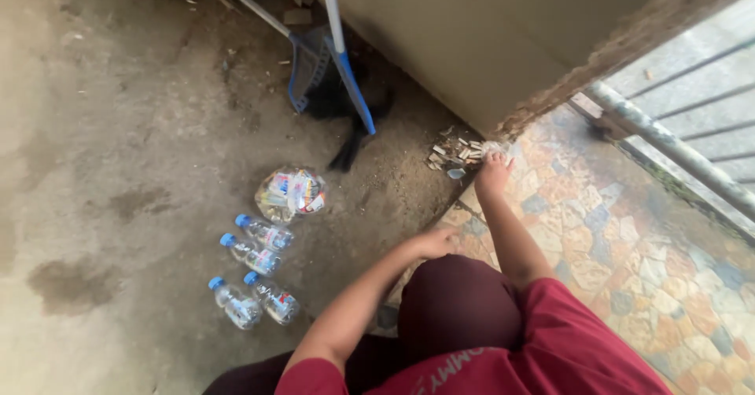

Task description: Picking up plastic water bottles and disposing of them in a bin.

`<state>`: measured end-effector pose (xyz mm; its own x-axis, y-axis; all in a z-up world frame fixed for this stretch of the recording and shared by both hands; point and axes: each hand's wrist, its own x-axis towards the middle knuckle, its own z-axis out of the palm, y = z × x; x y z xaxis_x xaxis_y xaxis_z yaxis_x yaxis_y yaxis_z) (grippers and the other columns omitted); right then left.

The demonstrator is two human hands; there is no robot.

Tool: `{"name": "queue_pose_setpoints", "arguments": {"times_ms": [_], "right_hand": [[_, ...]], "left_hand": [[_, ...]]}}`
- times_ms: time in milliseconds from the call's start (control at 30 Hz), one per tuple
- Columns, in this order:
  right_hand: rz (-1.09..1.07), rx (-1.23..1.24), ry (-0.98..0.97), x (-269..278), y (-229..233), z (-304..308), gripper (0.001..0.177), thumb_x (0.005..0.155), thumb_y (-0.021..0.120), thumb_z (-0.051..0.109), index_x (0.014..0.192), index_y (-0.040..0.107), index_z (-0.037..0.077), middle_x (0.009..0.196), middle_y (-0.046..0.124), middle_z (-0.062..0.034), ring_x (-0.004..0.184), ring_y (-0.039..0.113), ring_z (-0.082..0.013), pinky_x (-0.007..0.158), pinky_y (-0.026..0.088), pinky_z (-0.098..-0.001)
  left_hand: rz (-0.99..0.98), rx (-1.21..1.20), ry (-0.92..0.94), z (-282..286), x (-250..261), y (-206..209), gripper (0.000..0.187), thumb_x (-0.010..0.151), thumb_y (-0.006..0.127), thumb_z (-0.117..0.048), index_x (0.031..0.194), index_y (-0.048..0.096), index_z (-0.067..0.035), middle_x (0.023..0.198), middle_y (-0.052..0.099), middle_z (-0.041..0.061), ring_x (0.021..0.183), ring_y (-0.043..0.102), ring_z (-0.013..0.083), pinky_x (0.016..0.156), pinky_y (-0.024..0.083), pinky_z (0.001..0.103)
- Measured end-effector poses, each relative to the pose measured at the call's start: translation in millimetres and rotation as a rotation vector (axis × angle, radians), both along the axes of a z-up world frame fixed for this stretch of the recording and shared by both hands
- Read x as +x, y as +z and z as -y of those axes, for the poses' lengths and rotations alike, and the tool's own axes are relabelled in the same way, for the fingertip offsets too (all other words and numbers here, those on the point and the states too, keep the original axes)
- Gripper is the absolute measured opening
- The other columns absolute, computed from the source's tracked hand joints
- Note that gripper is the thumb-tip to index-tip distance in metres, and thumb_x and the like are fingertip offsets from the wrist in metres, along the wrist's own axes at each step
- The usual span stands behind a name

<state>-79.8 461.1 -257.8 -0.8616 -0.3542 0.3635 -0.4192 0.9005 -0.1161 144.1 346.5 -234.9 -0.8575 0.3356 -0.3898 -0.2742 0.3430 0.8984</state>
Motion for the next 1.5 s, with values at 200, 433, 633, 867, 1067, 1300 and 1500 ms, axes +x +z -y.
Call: {"name": "queue_pose_setpoints", "arguments": {"times_ms": [200,433,633,867,1067,1300,1500], "right_hand": [[0.467,-0.473,-0.109,24,-69,49,0.037,0.098,0.052,0.004,0.131,0.069,0.007,0.138,0.066,-0.0159,0.121,0.066,-0.0382,0.105,0.053,-0.0435],[0.530,-0.408,0.016,30,59,46,0.052,0.090,0.047,-0.004,0.140,0.058,0.007,0.153,0.052,-0.0136,0.113,0.067,-0.0333,0.084,0.057,-0.0397],[0.410,-0.145,0.113,-13,13,22,0.045,0.096,0.055,0.007,0.138,0.065,0.017,0.139,0.064,-0.0097,0.114,0.067,-0.0347,0.091,0.056,-0.0442],[0.359,-0.361,0.202,7,28,28,0.043,0.091,0.050,0.002,0.123,0.074,0.019,0.129,0.070,-0.0104,0.096,0.071,-0.0378,0.080,0.057,-0.0469],[0.436,-0.223,0.177,-2,14,19,0.038,0.098,0.050,0.006,0.124,0.074,0.018,0.115,0.071,-0.0152,0.088,0.070,-0.0399,0.075,0.057,-0.0499],[0.311,0.106,0.393,-69,-51,39,0.019,0.095,0.053,0.012,0.106,0.069,0.009,0.111,0.073,-0.0148,0.097,0.071,-0.0375,0.084,0.059,-0.0483],[0.499,-0.338,-0.076,-20,-24,47,0.025,0.110,0.055,0.018,0.124,0.067,0.000,0.110,0.069,-0.0251,0.098,0.065,-0.0443,0.082,0.052,-0.0544]], "left_hand": [[0.124,0.235,0.091,-2,13,-9,0.065,0.088,0.075,-0.028,0.145,0.053,-0.006,0.129,0.063,0.021,0.114,0.067,0.0308,0.095,0.054,0.041],[0.134,0.302,0.276,-3,26,11,0.052,0.093,0.073,-0.018,0.140,0.057,-0.003,0.131,0.063,0.020,0.117,0.067,0.0300,0.098,0.055,0.038],[0.259,0.393,0.277,-1,36,25,0.051,0.096,0.063,-0.014,0.145,0.053,-0.006,0.132,0.062,0.015,0.123,0.063,0.0268,0.100,0.052,0.037],[0.179,0.251,0.233,8,31,56,0.050,0.098,0.063,-0.019,0.146,0.053,-0.008,0.136,0.064,0.018,0.125,0.062,0.0261,0.102,0.050,0.035],[0.209,0.271,0.266,5,37,76,0.051,0.097,0.058,-0.013,0.147,0.053,-0.008,0.140,0.061,0.017,0.125,0.061,0.0252,0.102,0.050,0.035],[0.404,0.418,0.371,-4,39,47,0.044,0.104,0.050,-0.016,0.146,0.055,-0.005,0.136,0.060,0.016,0.120,0.061,0.0245,0.100,0.050,0.034],[0.316,0.383,0.377,-2,37,38,0.047,0.097,0.058,-0.010,0.144,0.056,-0.006,0.136,0.059,0.015,0.121,0.062,0.0249,0.097,0.053,0.036]]}}
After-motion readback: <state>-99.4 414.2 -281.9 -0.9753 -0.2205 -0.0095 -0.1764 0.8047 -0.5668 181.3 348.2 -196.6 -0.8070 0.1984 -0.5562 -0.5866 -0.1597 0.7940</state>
